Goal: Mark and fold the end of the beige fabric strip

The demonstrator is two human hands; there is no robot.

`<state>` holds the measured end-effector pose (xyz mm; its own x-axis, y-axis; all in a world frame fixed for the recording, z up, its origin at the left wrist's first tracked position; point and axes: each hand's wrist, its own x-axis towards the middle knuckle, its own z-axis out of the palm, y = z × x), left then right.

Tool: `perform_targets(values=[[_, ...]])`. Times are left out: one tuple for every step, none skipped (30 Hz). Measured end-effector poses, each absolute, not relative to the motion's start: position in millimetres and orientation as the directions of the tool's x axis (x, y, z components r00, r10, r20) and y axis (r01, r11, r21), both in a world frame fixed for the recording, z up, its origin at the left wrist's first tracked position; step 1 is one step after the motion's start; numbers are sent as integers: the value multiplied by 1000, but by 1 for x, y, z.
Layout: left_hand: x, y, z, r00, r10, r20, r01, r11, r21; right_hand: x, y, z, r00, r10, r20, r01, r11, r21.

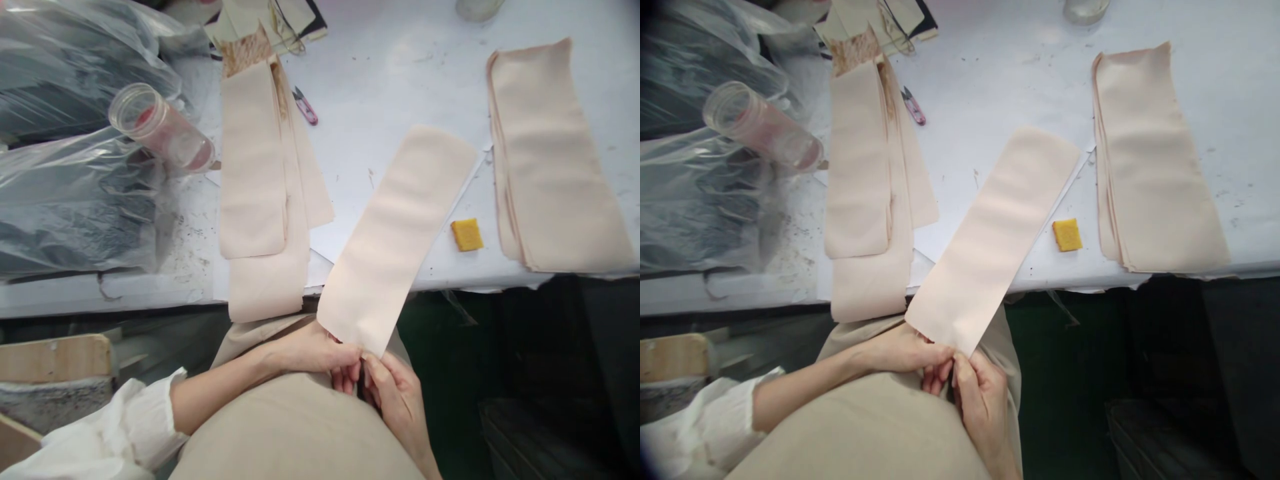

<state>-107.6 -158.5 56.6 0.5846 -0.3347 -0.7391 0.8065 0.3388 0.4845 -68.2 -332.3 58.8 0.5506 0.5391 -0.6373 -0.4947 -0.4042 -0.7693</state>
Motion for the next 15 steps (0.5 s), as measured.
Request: perform_targets(values=[[-109, -159, 54, 590, -332, -736, 802, 346, 487, -68, -333, 60, 544, 530, -650, -524, -391, -757], [-111, -160, 52, 594, -335, -731, 798, 366, 480, -67, -333, 61, 551, 514, -658, -539, -383, -750], [-113, -160, 50, 598, -347, -722, 792, 394, 467, -67, -334, 62, 567, 497, -657, -535, -384, -752], [-115, -160, 48, 608, -365, -705, 784, 419, 458, -66, -335, 63, 585, 490, -646, -514, -392, -763], [-116, -159, 47, 618, -388, -684, 777, 435, 456, -65, -336, 63, 593, 500, -632, -490, -399, -775], [-118, -158, 47, 629, -407, -663, 770, 443, 459, -64, -337, 64, 588, 519, -621, -471, -404, -784], [-119, -158, 46, 639, -424, -642, 764, 446, 466, -63, -337, 64, 576, 534, -619, -464, -410, -785], [-119, -157, 46, 650, -433, -625, 756, 449, 476, -62, -337, 65, 567, 538, -624, -466, -415, -782], [-119, -156, 46, 659, -436, -613, 749, 457, 479, -62, -336, 66, 566, 532, -630, -470, -420, -777], [-118, -156, 46, 661, -437, -610, 746, 471, 471, -61, -334, 66, 570, 519, -637, -474, -426, -771], [-117, -156, 45, 659, -431, -616, 745, 483, 459, -60, -333, 67, 569, 509, -646, -481, -431, -763], [-116, -156, 45, 653, -424, -627, 749, 485, 452, -60, -332, 68, 558, 512, -654, -491, -431, -757], [-115, -157, 45, 646, -417, -640, 754, 480, 448, -60, -331, 68, 541, 519, -661, -505, -428, -750], [-114, -157, 45, 639, -409, -651, 758, 478, 444, -60, -330, 68, 525, 528, -668, -519, -423, -743], [-113, -157, 45, 636, -404, -658, 759, 481, 439, -60, -330, 67, 510, 537, -671, -533, -416, -737]])
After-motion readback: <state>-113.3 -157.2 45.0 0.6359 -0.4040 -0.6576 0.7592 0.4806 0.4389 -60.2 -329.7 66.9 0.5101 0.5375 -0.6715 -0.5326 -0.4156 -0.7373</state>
